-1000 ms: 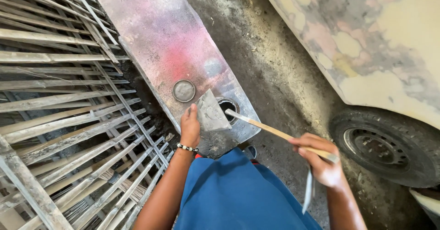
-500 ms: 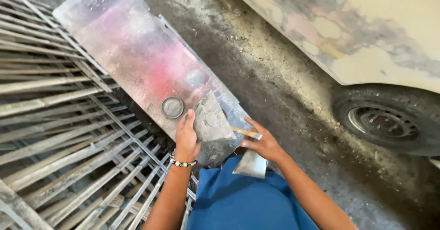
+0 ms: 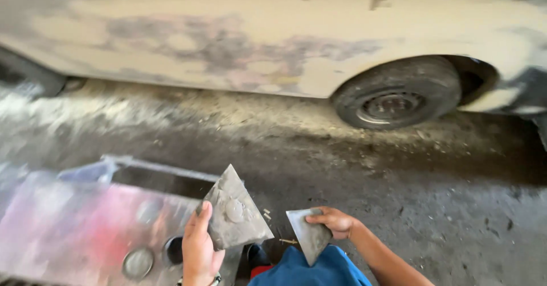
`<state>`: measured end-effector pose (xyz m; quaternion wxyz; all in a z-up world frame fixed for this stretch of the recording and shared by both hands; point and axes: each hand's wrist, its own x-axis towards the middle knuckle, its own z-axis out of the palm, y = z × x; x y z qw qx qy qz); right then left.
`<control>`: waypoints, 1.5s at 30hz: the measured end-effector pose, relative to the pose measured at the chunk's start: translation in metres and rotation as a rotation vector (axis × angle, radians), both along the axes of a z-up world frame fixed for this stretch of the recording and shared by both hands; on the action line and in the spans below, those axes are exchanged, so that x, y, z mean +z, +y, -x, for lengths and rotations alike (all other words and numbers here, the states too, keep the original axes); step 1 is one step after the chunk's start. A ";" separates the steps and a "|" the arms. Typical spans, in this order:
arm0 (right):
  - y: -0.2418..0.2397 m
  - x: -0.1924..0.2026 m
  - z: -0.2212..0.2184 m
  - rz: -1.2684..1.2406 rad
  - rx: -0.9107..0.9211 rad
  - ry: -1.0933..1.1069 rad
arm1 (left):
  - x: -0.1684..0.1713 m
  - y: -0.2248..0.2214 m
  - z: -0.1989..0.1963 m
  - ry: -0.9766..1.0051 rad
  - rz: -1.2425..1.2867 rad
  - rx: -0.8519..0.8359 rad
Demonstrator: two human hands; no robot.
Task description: The person scoops a grey paste from a container onto a metal palette knife and applies it to the side panel of a vehicle. They spread the filler across the surface using the knife, repeatedly returning to the container to gather more material.
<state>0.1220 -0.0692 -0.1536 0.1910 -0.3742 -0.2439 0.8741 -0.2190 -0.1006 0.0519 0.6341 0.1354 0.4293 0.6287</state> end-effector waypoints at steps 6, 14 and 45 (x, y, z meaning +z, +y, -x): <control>0.008 0.010 -0.049 0.157 -0.635 0.133 | -0.019 0.052 -0.125 -0.001 0.043 -0.258; 0.027 0.115 -0.103 0.083 -0.915 0.327 | -0.044 0.080 -0.237 0.453 -0.172 -0.496; 0.147 0.128 -0.090 -0.440 -1.246 -0.413 | -0.045 0.391 -0.302 0.299 -0.352 -0.512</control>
